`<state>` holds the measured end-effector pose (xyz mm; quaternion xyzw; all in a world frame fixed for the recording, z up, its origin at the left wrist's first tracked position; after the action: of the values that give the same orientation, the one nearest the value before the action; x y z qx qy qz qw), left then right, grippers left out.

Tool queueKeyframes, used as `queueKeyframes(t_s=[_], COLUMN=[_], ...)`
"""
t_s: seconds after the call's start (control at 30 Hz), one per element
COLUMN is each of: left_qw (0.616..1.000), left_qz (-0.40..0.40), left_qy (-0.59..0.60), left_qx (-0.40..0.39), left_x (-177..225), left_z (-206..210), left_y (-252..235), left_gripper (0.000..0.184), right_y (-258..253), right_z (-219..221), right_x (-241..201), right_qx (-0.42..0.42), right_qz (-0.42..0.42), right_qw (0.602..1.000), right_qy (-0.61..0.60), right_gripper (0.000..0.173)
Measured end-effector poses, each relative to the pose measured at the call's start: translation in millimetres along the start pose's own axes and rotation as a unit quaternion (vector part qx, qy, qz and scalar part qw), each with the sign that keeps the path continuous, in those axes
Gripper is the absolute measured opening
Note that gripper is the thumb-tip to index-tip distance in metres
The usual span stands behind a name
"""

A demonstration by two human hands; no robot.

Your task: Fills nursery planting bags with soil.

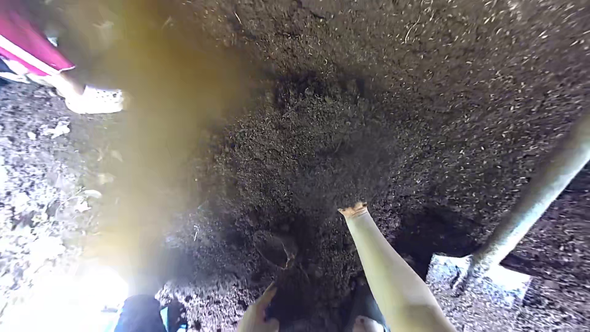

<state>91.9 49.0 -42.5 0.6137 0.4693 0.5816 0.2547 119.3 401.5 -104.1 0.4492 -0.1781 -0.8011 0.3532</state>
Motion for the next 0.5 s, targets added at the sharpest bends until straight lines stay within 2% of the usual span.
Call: queueKeyframes(t_s=[0.13, 0.23, 0.37, 0.43, 0.5], left_qw=[0.999, 0.998, 0.994, 0.993, 0.992], left_qz=[0.009, 0.025, 0.053, 0.035, 0.011], left_qy=[0.020, 0.045, 0.063, 0.050, 0.031], left_qx=[0.028, 0.046, 0.073, 0.103, 0.120], left_x=[6, 5, 1, -4, -7], left_z=[6, 13, 25, 34, 43], left_y=[13, 21, 28, 32, 38], left_gripper=[0.071, 0.073, 0.072, 0.058, 0.060], right_y=[69, 118, 181, 202, 216], right_z=[-19, -39, -64, -73, -78], right_x=[20, 45, 66, 78, 88], right_qx=[0.006, -0.012, -0.120, -0.167, -0.195], right_qz=[0.024, 0.104, 0.204, 0.212, 0.234], right_qw=[0.993, 0.989, 0.970, 0.962, 0.952], right_qy=[0.116, 0.105, 0.055, 0.036, 0.015], right_gripper=[0.050, 0.050, 0.057, 0.062, 0.062])
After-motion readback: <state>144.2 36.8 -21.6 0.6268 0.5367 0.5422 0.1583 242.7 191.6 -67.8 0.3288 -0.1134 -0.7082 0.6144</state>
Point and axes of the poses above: each hand's wrist, its own y-axis away from the middle knuckle, its own z-axis out of the palm, x = y × z, the point moved 3 cm from there along -y, towards the middle knuckle, and after that the axes turned 1 degree about -z, right-handed, at the moved point
